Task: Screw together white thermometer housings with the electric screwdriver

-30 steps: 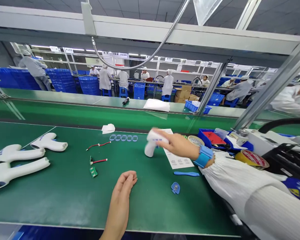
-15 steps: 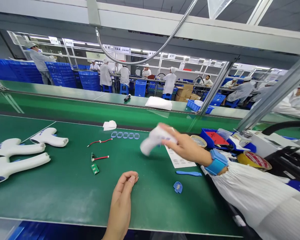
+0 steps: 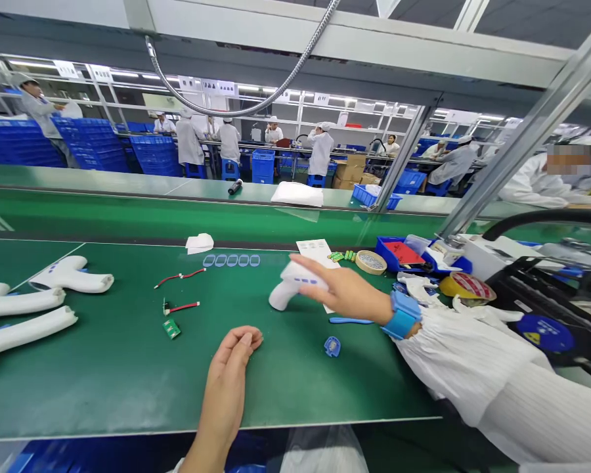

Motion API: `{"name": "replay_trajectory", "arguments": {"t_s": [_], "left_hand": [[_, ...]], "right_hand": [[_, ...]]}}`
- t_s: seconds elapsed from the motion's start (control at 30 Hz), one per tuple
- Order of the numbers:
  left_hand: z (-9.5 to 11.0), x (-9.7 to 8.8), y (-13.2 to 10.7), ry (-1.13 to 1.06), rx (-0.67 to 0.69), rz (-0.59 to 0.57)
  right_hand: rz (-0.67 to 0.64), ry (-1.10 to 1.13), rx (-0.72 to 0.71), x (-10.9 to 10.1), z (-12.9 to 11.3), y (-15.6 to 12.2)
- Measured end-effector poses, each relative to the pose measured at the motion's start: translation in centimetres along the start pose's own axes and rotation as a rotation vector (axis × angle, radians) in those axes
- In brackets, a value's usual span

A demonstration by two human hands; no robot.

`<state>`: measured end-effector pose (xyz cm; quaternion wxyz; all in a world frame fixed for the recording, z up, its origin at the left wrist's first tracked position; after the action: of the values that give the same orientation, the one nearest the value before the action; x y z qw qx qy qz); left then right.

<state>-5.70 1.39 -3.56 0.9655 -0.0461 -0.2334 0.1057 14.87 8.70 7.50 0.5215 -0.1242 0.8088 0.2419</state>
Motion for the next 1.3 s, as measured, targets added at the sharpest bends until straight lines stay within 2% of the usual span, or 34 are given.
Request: {"name": "replay_trajectory", "arguments": {"t_s": [0.07, 0.17, 0.23, 0.3, 0.4, 0.53, 0.6, 0.67, 0.7, 0.87, 0.97, 1.03, 1.13, 1.23, 1.3], "left_hand": [[0.1, 0.3, -0.1, -0.023, -0.077, -0.095], [0.6, 1.6, -0.4, -0.125, -0.305, -0.272], [1.4, 2.7, -0.5, -0.259, -0.443, -0.32], [2.1, 3.9, -0.5, -0.389, -0.514, -0.335], [2.6, 5.0, -0.4, -0.448, -0.534, -0.354], [1.4, 4.6, -0.3, -0.324, -0.56, -0.362], [0.5, 4.0, -0.3, -0.273, -0.578, -0.328], [-0.2, 3.3, -0.5, -0.256, -0.576, -0.267], [-0.4, 3.0, -0.6, -0.256, -0.566, -0.242], [-0.5, 2.3, -1.3, -0.285, -0.489, -0.215], [-0.6, 2.3, -1.4, -0.299, -0.482, -0.212], [-0.7, 2.4, -1.4, -0.292, -0.482, -0.211], [-0.4, 2.7, -1.4, -0.285, -0.486, -0.213], [0.4, 3.4, -1.4, -0.344, -0.555, -0.229], [1.2, 4.0, -1.4, -0.426, -0.586, -0.208]], "right_hand": [[-0.057, 0.006, -0.022, -0.2, -0.6, -0.6], [-0.007, 0.096, -0.068, -0.5, -2.1, -2.1], [0.025, 0.105, -0.137, -0.3, -3.2, -3.4], [0.054, 0.078, -0.229, 0.2, -4.0, -4.7], [0.072, 0.08, -0.271, 0.5, -4.4, -5.7], [0.079, 0.122, -0.034, -0.9, -3.2, -4.4], [0.164, 0.145, 0.024, -1.7, -2.2, -2.9], [0.282, 0.212, 0.019, -2.0, -1.1, -1.5], [0.298, 0.223, 0.012, -1.9, -0.7, -0.9], [0.063, 0.031, -0.039, -0.7, 0.3, 0.8], [0.154, 0.071, 0.005, -0.8, 0.3, 0.8], [0.114, 0.041, -0.004, -0.8, 0.2, 0.7], [-0.04, -0.042, -0.051, -0.6, -0.4, 0.1], [-0.003, 0.012, -0.109, -0.3, -2.1, -1.7], [0.001, 0.011, -0.226, 0.1, -3.5, -3.5]]}}
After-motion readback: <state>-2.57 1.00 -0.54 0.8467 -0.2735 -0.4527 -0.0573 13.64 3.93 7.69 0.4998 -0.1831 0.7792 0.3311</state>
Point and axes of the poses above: each hand's wrist, its own y-axis towards the middle knuckle, its own x-axis out of the palm, z = x × y, the point moved 1 cm from there along y, towards the middle knuckle, and after that the axes turned 3 degrees about z, right-handed, at the moved point
